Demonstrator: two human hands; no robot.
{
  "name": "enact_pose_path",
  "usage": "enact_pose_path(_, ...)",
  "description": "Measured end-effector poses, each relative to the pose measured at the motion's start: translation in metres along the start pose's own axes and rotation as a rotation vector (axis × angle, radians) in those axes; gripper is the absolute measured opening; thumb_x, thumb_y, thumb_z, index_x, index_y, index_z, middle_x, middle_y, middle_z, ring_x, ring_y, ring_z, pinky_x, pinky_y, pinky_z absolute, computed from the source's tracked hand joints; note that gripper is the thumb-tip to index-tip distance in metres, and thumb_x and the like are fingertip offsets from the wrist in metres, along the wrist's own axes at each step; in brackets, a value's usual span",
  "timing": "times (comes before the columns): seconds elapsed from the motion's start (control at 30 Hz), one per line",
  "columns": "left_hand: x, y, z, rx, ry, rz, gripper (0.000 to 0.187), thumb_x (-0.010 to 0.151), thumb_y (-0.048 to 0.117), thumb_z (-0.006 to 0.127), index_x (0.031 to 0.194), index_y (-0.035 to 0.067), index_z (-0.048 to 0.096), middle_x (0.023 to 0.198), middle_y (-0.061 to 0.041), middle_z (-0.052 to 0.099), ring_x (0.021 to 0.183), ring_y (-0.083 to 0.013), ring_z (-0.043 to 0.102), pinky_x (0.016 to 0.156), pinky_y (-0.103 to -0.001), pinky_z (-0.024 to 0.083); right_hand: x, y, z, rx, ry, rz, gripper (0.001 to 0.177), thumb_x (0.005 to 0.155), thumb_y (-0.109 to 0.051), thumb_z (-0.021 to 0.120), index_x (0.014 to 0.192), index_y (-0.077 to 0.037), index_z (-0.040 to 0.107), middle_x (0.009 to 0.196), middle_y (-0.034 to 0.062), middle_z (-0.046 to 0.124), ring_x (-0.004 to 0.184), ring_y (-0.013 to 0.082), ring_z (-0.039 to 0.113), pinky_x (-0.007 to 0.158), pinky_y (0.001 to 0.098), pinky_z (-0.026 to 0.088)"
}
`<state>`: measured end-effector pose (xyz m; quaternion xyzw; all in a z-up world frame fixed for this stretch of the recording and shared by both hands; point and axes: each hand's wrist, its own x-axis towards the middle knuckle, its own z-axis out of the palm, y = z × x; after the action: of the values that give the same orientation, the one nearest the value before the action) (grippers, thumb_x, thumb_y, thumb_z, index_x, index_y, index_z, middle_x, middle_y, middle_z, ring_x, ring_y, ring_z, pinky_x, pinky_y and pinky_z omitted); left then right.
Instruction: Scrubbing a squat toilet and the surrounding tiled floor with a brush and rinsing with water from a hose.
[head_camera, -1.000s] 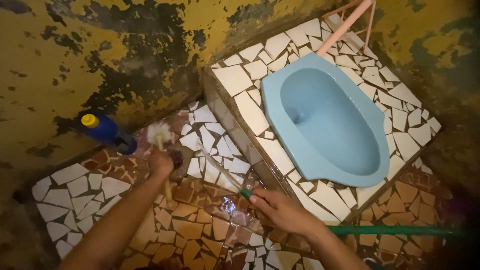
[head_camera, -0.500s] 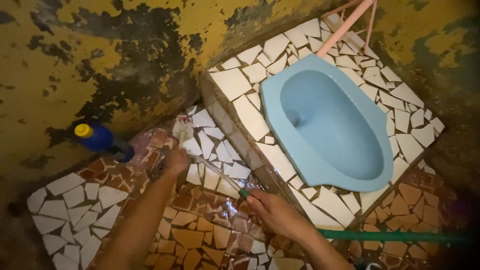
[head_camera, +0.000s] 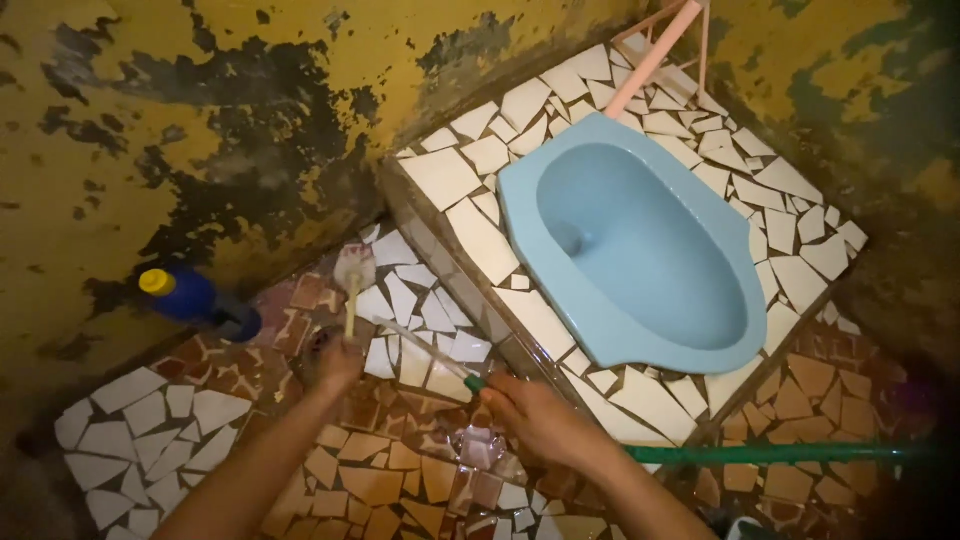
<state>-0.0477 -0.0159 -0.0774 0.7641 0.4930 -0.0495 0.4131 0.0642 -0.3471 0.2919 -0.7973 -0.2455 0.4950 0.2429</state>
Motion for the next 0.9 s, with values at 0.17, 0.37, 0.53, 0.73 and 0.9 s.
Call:
enact_pose_path(0.17,0.006,-0.011,0.003,0.627,0.100,0.205,0.031,0.099,0.020,0.046,0.130,0.019,0.049,0.109,-0.009,0.064,0.089,-0.0305,0.063,0.071,-0.043,0.047,-0.001,-0.001,0.000,-0.108,0.058,0.025,0.035,0.111,-0.040,0.035,0.111,-0.020,0.063,0.077,-0.0017,0.061,0.068,0.0133,0.062,0.056,0.0242,0.052)
enact_pose_path(0.37,-0.052,-0.019,0.045,0.720,0.028,0.576,0.017,0.091,0.021,0.058,0.104,0.009,0.054,0.072,-0.013,0.071,0.067,-0.0332,0.073,0.049,-0.044,0.052,0.020,0.039,0.010,-0.095,0.030,-0.075,0.038,0.107,-0.041,0.039,0.110,-0.015,0.066,0.083,0.0103,0.064,0.080,0.0313,0.058,0.067,0.0409,0.049)
enact_pose_path(0.53,-0.027,-0.015,0.008,0.746,0.659,0.794,0.029,0.100,0.018,0.049,0.093,-0.002,0.068,0.079,-0.023,0.064,0.080,-0.0398,0.071,0.073,-0.050,0.055,0.005,0.028,0.005,-0.099,0.073,-0.057,0.043,0.106,-0.043,0.042,0.102,-0.008,0.067,0.098,0.0280,0.074,0.103,0.0531,0.065,0.082,0.0591,0.052)
enact_pose_path(0.73,-0.032,-0.063,0.033,0.868,0.280,0.777,0.018,0.093,0.036,0.057,0.094,0.023,0.070,0.078,-0.006,0.070,0.073,-0.0280,0.072,0.056,-0.044,0.052,0.009,0.036,0.008,-0.105,0.069,-0.108,0.041,0.107,-0.039,0.043,0.104,-0.008,0.068,0.096,0.0290,0.074,0.101,0.0520,0.067,0.084,0.0574,0.052)
enact_pose_path(0.9,-0.041,0.024,-0.056,0.972,0.497,0.608,0.027,0.099,0.033,0.053,0.112,0.012,0.065,0.094,-0.008,0.071,0.093,-0.0243,0.073,0.080,-0.033,0.052,0.011,0.028,0.007,-0.082,0.102,-0.108,0.040,0.105,-0.040,0.043,0.106,-0.014,0.073,0.099,0.0216,0.077,0.101,0.0451,0.070,0.084,0.0489,0.056)
